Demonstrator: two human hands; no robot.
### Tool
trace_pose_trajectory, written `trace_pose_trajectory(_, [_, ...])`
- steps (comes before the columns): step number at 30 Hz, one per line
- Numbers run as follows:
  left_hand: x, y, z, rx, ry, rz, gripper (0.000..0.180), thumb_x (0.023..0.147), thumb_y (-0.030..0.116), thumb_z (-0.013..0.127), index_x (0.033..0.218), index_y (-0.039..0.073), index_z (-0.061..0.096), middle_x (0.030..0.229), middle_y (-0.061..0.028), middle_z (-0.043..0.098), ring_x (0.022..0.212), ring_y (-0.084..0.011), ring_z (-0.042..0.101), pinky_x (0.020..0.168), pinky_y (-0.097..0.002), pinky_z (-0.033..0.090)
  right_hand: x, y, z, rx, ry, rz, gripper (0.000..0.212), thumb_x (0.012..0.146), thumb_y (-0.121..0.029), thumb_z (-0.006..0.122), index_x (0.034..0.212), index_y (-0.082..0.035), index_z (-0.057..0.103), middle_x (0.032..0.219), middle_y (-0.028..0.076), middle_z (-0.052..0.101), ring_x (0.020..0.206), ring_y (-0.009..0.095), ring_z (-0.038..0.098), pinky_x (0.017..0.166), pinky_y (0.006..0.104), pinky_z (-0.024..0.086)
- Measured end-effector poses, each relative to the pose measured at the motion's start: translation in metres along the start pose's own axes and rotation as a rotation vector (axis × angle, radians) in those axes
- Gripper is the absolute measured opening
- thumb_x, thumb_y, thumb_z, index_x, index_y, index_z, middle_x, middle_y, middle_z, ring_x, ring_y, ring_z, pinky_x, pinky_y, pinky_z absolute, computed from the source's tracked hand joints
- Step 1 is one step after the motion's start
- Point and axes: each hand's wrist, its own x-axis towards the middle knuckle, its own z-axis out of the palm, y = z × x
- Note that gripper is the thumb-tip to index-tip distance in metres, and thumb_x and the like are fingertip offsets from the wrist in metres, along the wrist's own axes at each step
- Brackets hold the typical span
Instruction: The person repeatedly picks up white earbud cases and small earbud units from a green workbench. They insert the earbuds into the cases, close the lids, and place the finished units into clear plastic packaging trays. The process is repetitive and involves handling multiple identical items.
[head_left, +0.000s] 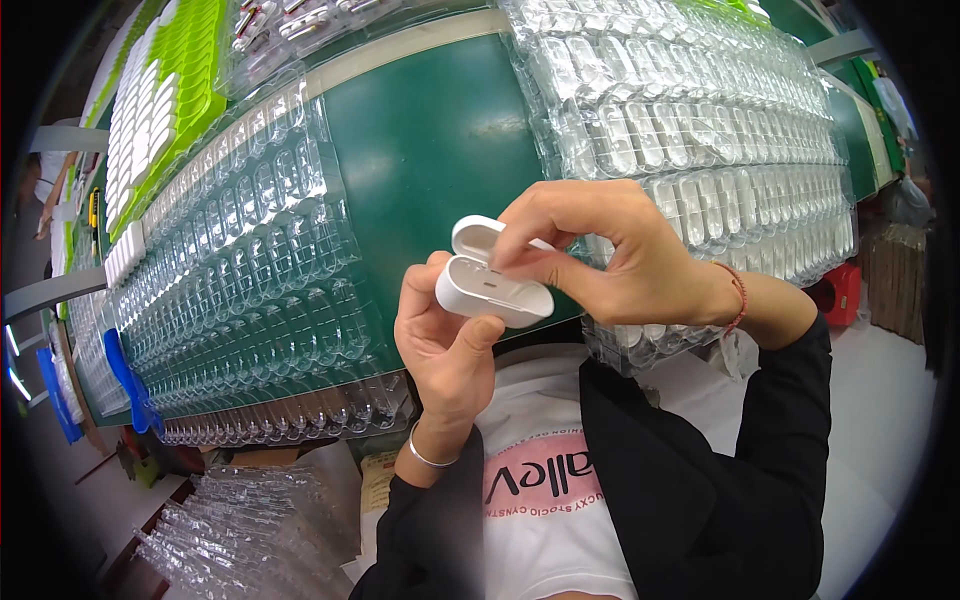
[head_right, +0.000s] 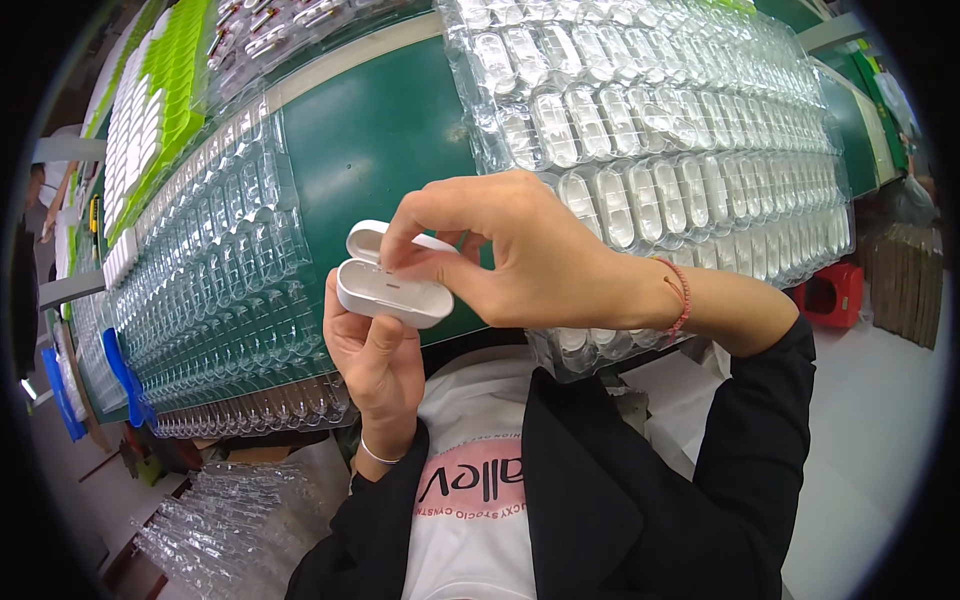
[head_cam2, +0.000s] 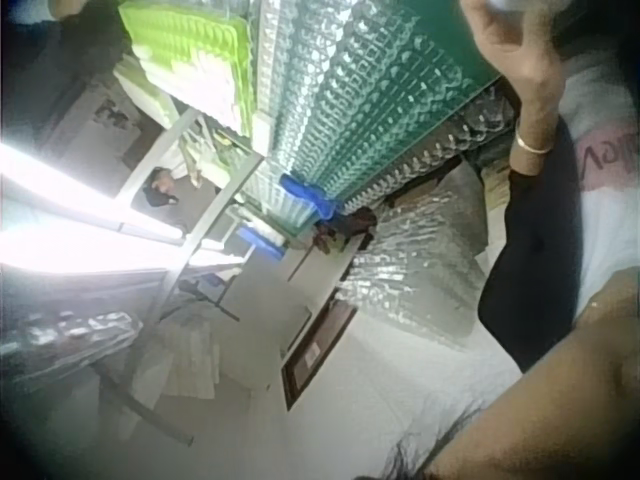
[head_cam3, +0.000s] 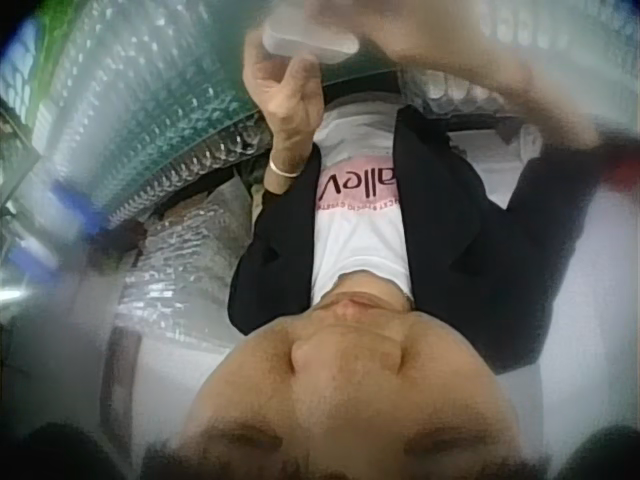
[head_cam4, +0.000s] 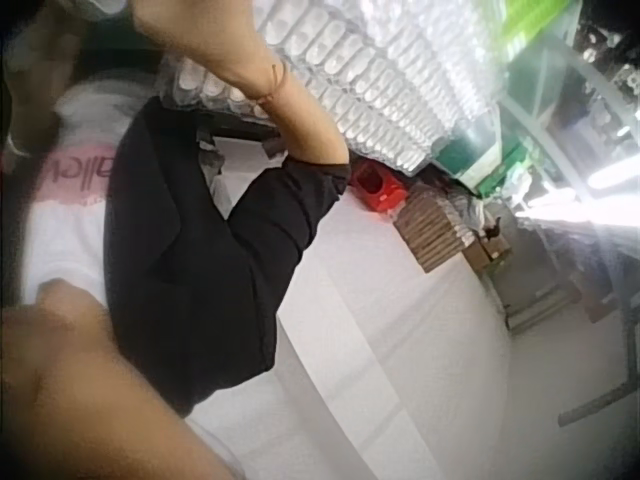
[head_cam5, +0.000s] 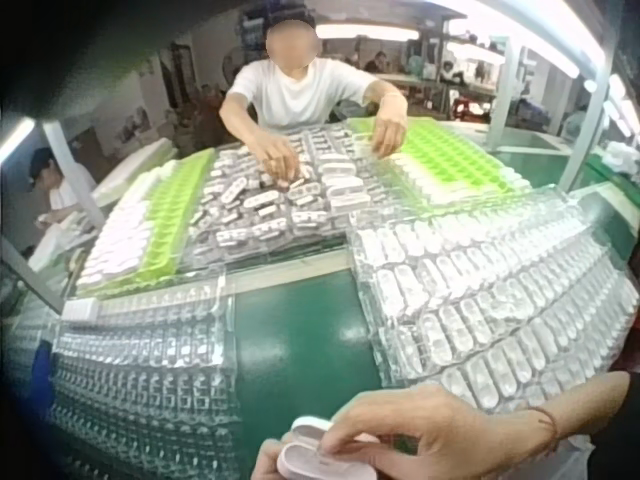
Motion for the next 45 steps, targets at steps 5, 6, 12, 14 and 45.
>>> trace_pose_trajectory(5, [0.001,0.003,-0.003,0.009,-0.003,0.024,0.037,0.081,0.001,0.072,0.11,0.002,0.049,0.103,-0.0037,0.054,0.1,-0.0132,0.055,0.089,-0.0297,0.047,0.004,0.005,-0.003,-0.035,-0.007,-0.114,0.027,0.075,0.01,0.067,0.097,-0.005,0.07,0.092,0.008,0.064,0.079,0.017,0.062,0.066,0.0262,0.05])
trace_pose_trajectory(6, [0.001,0.003,-0.004,0.019,-0.007,0.033,0.037,0.081,0.0,0.072,0.11,0.002,0.049,0.104,-0.004,0.055,0.101,-0.0133,0.055,0.09,-0.0299,0.047,0.004,0.004,-0.003,-0.067,-0.001,-0.128,0.028,0.074,0.009,0.068,0.098,-0.006,0.07,0.093,0.008,0.063,0.079,0.017,0.061,0.066,0.0266,0.05])
trace_pose_trajectory(12, [0.007,0.002,-0.001,0.02,0.048,-0.029,0.035,0.082,-0.004,0.068,0.111,0.001,0.05,0.108,-0.0071,0.059,0.105,-0.0147,0.056,0.09,-0.0305,0.048,0.003,-0.007,-0.012,-0.423,-0.005,-0.284,0.033,0.069,-0.001,0.074,0.102,-0.006,0.067,0.087,0.008,0.063,0.071,0.023,0.06,0.058,0.0305,0.048])
trace_pose_trajectory(14, [0.01,0.001,0.002,0.027,0.041,-0.03,0.034,0.082,-0.004,0.068,0.111,0.001,0.05,0.109,-0.0071,0.058,0.106,-0.015,0.056,0.09,-0.0305,0.047,0.003,-0.01,-0.007,-0.262,-0.043,-0.133,0.026,0.073,-0.001,0.073,0.098,-0.005,0.066,0.083,0.008,0.063,0.065,0.022,0.06,0.054,0.0304,0.047])
trace_pose_trajectory(45, [0.01,0.177,-0.085,1.232,0.376,0.638,0.008,0.093,-0.002,0.052,0.1,-0.001,0.056,0.089,-0.0057,0.055,0.07,-0.0073,0.051,0.056,-0.0196,0.039,0.249,0.167,-0.256,-1.144,0.202,-0.137,0.017,0.085,-0.01,0.059,0.095,-0.002,0.07,0.096,0.018,0.068,0.095,0.034,0.063,0.085,0.0394,0.048])
